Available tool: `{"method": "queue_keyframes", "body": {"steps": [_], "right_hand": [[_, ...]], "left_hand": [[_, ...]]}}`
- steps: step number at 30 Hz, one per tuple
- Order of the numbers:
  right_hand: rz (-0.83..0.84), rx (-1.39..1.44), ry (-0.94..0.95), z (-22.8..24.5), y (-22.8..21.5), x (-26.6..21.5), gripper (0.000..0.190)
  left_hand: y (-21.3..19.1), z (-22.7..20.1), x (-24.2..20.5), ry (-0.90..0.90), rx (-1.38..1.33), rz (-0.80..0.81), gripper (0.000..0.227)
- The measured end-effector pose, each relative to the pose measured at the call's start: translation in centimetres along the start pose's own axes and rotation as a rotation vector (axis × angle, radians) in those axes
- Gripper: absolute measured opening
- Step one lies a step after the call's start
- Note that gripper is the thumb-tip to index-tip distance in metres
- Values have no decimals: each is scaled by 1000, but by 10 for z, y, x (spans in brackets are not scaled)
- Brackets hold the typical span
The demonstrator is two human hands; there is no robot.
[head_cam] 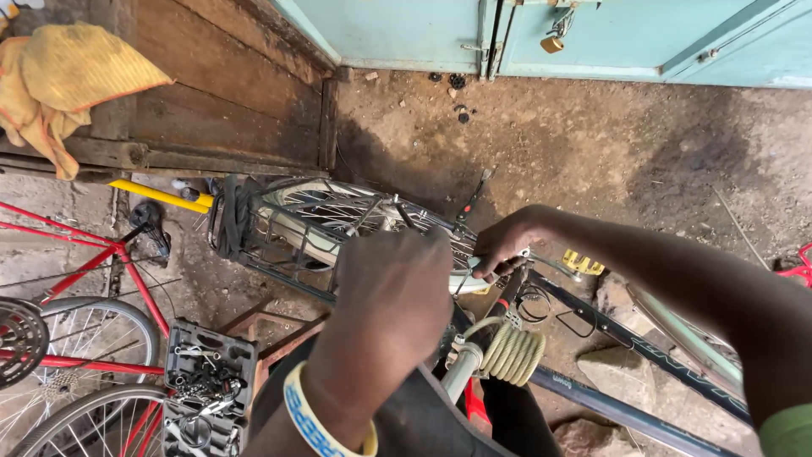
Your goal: The person uses a wrench to tighten a bolt on the rear rack of a bicycle. The bicycle is positioned upside down on a stand, and the person works on the attachment point near the seat post.
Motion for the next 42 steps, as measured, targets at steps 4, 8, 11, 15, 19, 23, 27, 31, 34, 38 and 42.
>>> {"method": "queue_keyframes", "body": {"steps": [4, 8, 11, 15, 19, 23, 27, 31, 34, 38, 42], "right_hand": [[-212, -816, -10, 23, -6, 0, 48], [-378, -1406, -55, 42, 1, 11, 47], [-637, -1611, -204, 69, 6, -8, 48], [-621, -1586, -272, 50, 6, -16, 74], [-677, -888, -388, 52, -13, -34, 26], [-768, -311, -191, 41, -42, -52, 29], [-925, -32, -123, 16, -29, -56, 22], [-1194, 145, -131, 15, -19, -77, 26], [-1220, 217, -121, 11, -15, -75, 23], [-1226, 183, -121, 10, -24, -72, 19], [-1339, 116, -318, 17, -15, -63, 13]], "left_hand": [[24, -13, 1, 87, 79, 20, 29], [21, -17, -1, 135, 97, -64, 24], [14, -18, -1, 90, 44, 57, 22], [14, -13, 0, 74, 29, 65, 23], [11, -20, -2, 127, 55, 43, 27], [4, -16, -5, 53, 13, 200, 18], [0, -16, -10, 86, 5, 174, 13], [-9, -19, -15, 200, 56, -35, 16], [-23, -18, -29, 310, 125, -154, 28], [-57, -9, -42, 485, 105, -445, 19], [-49, -5, 22, 485, -71, -266, 20]]}}
Point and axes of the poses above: each hand's wrist, its own x-axis towards the middle knuckle, its own y-axis out of the palm, z = x × y, the point moved 9 cm from there along x, towards the middle knuckle, and after that the axes turned 4 degrees about -z, right-handed, at the moved point
